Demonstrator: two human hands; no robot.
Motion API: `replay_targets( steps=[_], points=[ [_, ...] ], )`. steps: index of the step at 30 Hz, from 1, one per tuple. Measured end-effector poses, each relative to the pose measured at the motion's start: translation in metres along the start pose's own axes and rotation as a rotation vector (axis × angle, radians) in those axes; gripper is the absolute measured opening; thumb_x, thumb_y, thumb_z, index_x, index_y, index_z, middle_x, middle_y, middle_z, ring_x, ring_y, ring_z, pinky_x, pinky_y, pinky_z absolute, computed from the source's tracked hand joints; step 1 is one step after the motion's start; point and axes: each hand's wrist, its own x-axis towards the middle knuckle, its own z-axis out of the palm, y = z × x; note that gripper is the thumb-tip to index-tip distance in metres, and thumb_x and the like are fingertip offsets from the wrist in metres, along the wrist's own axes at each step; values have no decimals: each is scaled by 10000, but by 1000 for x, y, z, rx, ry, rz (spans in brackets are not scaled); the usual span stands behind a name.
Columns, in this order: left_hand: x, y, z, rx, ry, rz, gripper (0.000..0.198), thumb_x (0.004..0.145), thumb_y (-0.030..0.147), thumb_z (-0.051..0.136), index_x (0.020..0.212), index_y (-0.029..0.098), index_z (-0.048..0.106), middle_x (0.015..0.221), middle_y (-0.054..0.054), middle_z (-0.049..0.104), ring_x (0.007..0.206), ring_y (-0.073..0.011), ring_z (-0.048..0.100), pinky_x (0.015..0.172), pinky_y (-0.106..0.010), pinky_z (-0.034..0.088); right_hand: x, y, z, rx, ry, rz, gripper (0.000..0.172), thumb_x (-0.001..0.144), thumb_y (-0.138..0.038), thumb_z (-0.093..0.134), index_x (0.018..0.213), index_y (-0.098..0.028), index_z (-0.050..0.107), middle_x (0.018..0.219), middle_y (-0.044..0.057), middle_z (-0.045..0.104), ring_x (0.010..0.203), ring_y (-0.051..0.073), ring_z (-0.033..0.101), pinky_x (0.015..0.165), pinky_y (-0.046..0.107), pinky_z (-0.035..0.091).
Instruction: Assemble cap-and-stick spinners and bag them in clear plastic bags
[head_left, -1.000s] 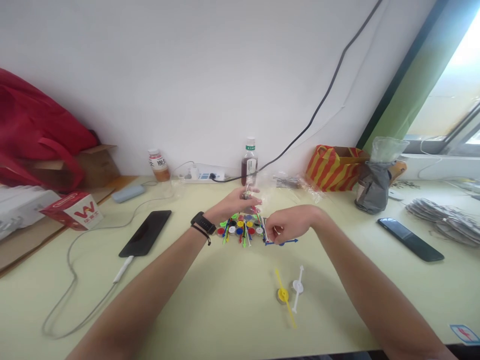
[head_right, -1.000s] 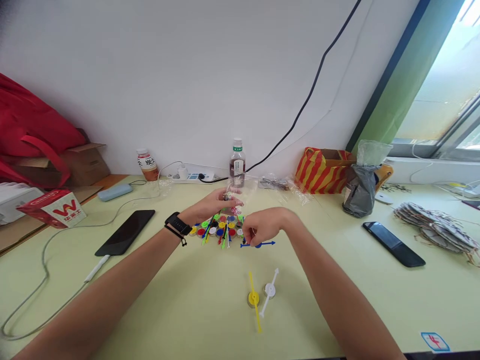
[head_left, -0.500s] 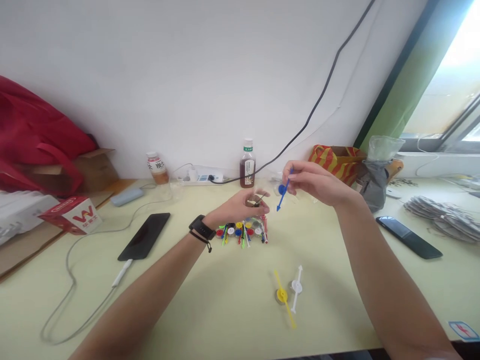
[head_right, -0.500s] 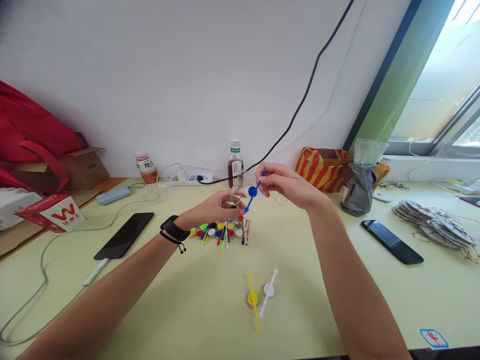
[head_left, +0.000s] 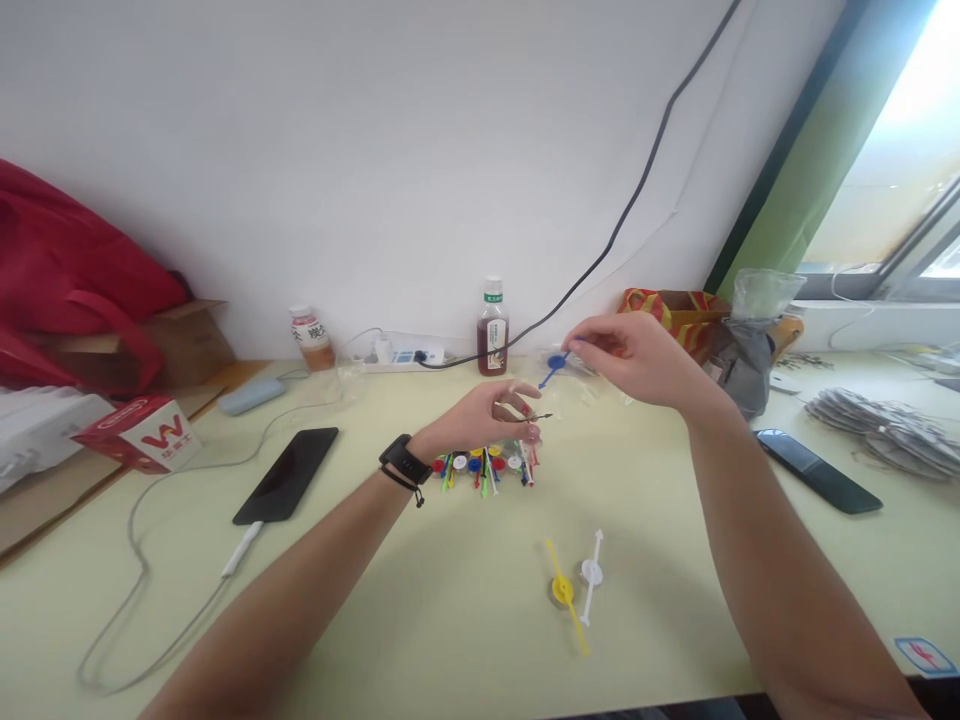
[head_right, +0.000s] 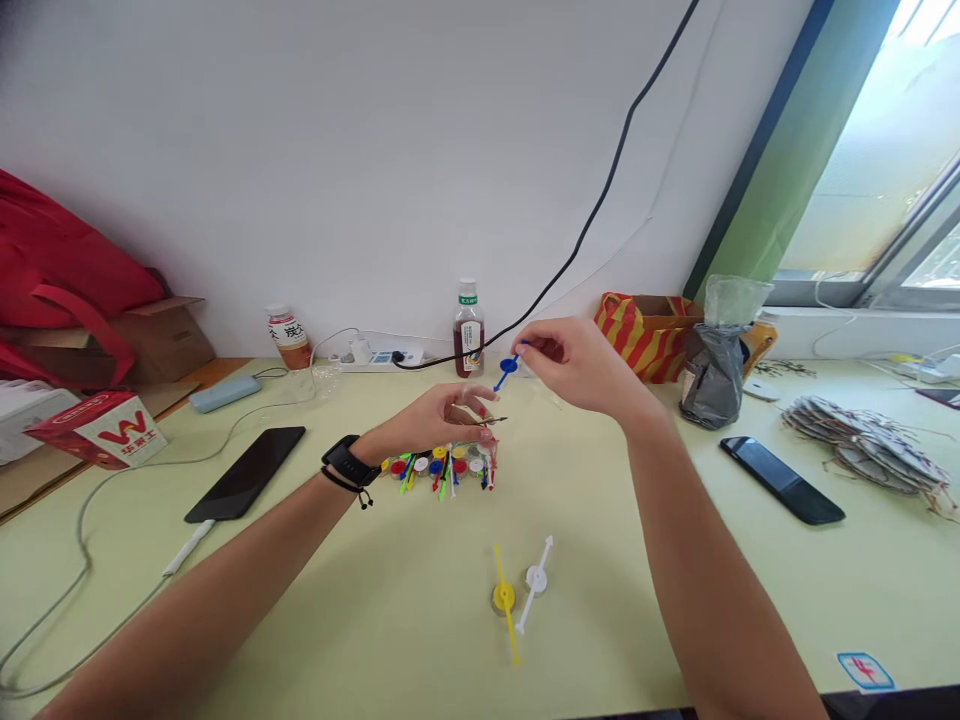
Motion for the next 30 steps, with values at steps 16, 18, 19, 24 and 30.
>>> replay_targets(
  steps=[16, 18, 19, 24, 30],
  points=[
    [11, -17, 10, -69, 281, 141, 527, 800, 409, 853, 1231, 177, 659, 1010, -85, 738, 846, -230, 765, 674, -290, 587, 4, -27, 35, 60, -33, 180, 363, 984, -472, 544, 893, -185, 745, 896, 51, 758, 560, 118, 537, 542, 268, 409],
    [11, -18, 8, -80, 281, 128, 535, 806, 411, 850, 1241, 175, 647, 999, -90, 741, 862, -245, 776, 727, -324, 604, 3, -17, 34, -27, -10, 137, 360, 968, -525, 575, 1047, -213, 736, 967, 49, 745, 584, 124, 539, 575, 278, 422],
    [11, -18, 7, -90, 273, 127, 536, 812, 410, 846, 1248, 176, 642, 999, -91, 740, 877, -252, 780, 754, -340, 609, 3, -12, 34, -64, -16, 117, 366, 953, -532, 603, 1112, -226, 725, 999, 52, 734, 602, 130, 546, 589, 283, 429],
    [8, -15, 3, -118, 233, 109, 503, 841, 393, 825, 1258, 185, 635, 1035, -83, 721, 913, -257, 789, 812, -352, 610, 0, 6, 34, -182, -66, -15, 237, 946, -403, 636, 1093, -237, 718, 1190, 94, 622, 740, 163, 601, 685, 316, 477],
    [7, -15, 1, -35, 184, 89, 560, 817, 397, 841, 1296, 202, 626, 1038, -87, 727, 868, -234, 776, 620, -252, 555, 2, 2, 42, -72, -105, -26, 357, 949, -359, 619, 1289, -249, 623, 1201, 78, 671, 665, 140, 586, 634, 292, 457]
  ],
)
